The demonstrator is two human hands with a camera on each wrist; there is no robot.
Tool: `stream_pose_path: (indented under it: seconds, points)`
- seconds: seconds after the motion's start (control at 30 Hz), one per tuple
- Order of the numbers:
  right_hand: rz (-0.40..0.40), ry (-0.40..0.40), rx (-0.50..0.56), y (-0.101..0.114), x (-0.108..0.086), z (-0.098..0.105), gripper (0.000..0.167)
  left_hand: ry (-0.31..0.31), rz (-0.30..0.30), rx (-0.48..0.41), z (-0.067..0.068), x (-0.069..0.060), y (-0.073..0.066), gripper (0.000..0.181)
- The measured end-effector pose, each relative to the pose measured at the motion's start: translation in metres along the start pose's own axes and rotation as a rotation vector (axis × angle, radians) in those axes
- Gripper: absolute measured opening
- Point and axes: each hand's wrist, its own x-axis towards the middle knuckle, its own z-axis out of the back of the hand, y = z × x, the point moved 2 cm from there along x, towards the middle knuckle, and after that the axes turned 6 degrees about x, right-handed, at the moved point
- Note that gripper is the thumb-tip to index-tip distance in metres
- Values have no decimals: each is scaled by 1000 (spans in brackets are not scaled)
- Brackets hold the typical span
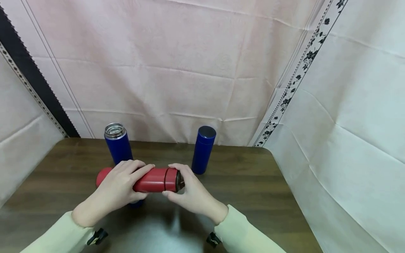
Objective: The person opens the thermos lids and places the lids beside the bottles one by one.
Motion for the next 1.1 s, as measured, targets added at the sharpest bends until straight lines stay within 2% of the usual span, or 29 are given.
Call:
stream_pose_path:
  seconds: [0.17,0.37,0.5,0.73,0.87,0.97,1.1]
  points:
    - [-115,-24,108,-25,2,3,75,-34,2,20,1,2,0,78]
    - [-194,-17,242,-41,3,10,55,-48,-1,59,3,3,-1,83]
    - [-224,-13,276,-42,3,11,51,-46,2,74,4,3,-2,84]
    - [-190,-23,263,-40,1,7,42,-22,-9,80,4,2,-3,83]
    - [-188,-20,260,-41,-2,6,45,-29,-27,94,4,2,-4,81]
    - [-153,-29,214,-42,-5,5,49,-32,-44,102,4,2,-5,80]
    - [-69,-47,115,-41,-8,5,55,-32,-56,104,3,2,-6,80]
